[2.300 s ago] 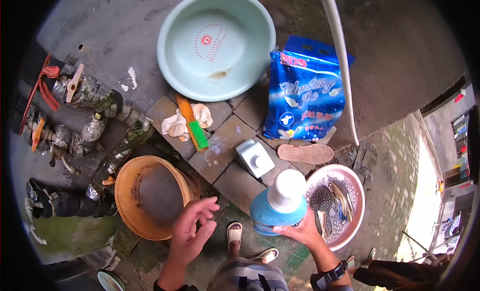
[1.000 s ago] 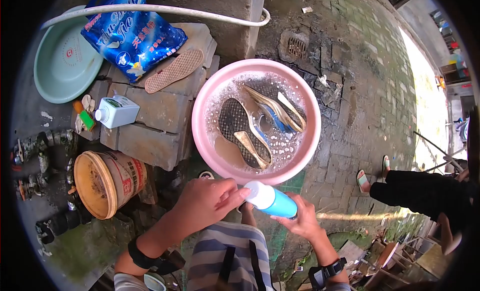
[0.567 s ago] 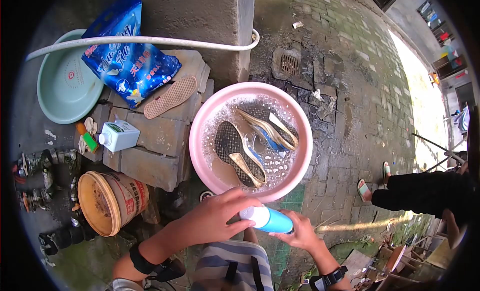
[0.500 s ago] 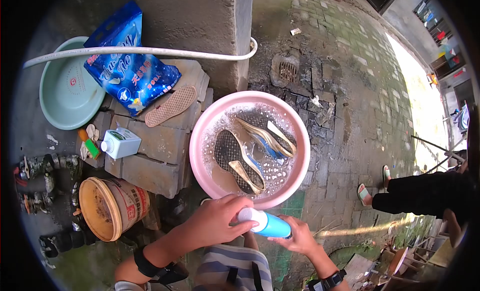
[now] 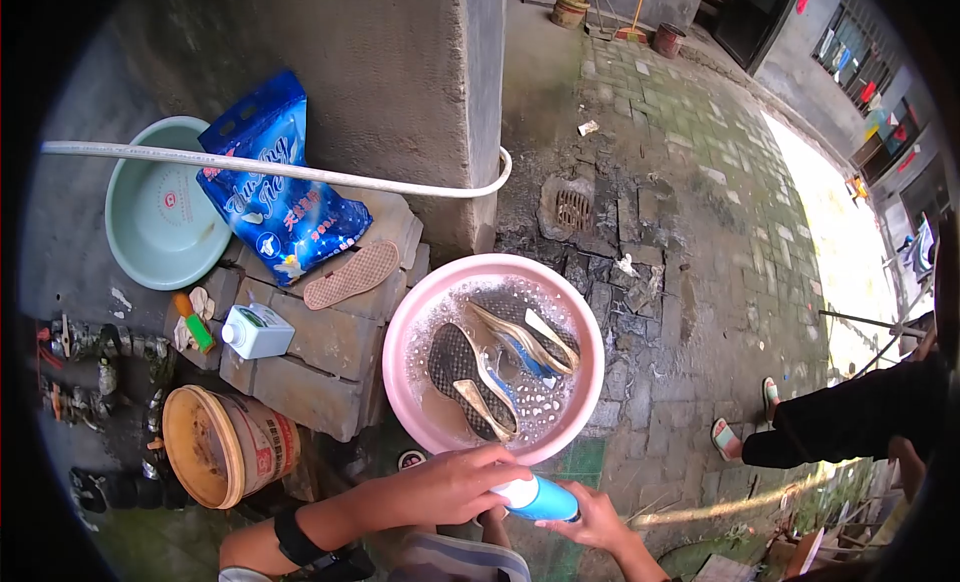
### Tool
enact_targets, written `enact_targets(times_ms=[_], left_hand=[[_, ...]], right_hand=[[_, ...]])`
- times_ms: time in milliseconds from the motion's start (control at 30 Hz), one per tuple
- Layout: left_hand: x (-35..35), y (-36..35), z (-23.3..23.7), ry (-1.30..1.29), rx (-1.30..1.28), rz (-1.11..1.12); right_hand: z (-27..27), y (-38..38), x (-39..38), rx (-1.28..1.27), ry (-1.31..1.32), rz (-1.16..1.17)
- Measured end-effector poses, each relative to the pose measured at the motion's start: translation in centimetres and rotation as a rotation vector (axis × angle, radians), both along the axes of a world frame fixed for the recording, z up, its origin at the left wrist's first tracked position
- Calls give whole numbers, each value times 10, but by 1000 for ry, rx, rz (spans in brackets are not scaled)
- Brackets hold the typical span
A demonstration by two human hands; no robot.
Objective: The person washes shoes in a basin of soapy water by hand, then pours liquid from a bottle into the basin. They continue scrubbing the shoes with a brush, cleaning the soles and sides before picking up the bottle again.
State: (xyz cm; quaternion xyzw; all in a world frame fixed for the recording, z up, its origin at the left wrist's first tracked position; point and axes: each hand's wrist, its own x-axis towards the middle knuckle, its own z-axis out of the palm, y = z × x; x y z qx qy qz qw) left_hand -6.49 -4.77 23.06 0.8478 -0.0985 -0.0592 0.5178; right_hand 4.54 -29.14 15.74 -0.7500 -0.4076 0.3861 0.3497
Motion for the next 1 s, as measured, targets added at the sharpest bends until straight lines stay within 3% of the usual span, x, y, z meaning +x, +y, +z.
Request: enact_targets(times_ms=[67,167,267,400,467,600,667,733,800,867,933,1000], left_hand=[[0,-6,6,273,99,179],[5,-9,1,335,155,309],[10,-4,5,479,296,215],[13,-1,21,410,270,182],[10,-7,13,-52,54,136],[10,-4,10,-58,20,-99],[8,-4,7,-62,0,-95],[9,-6,13,164,36,-15],[11,-9,13,91,109,30],[14,-13,20,252,280,233],[17,-11,27,165,294,297],[21,-8,44,376,237,382]], right_hand=[[-1,2,0,3,-6,-6],[0,4,1,12,-51,-6],[-3,2,2,12,-96,16],[-2,0,3,-9,-75,-8],[-8,-4,4,29,-45,0],[-14,-8,1,56,59,3],[-21,-17,-3,17,77,-2],[-23,-17,0,-7,96,-18],[-17,-16,1,-52,86,-11],[-10,-16,2,-95,107,-48],[-10,-17,3,-152,133,-79],[-16,-22,5,-197,87,-60]])
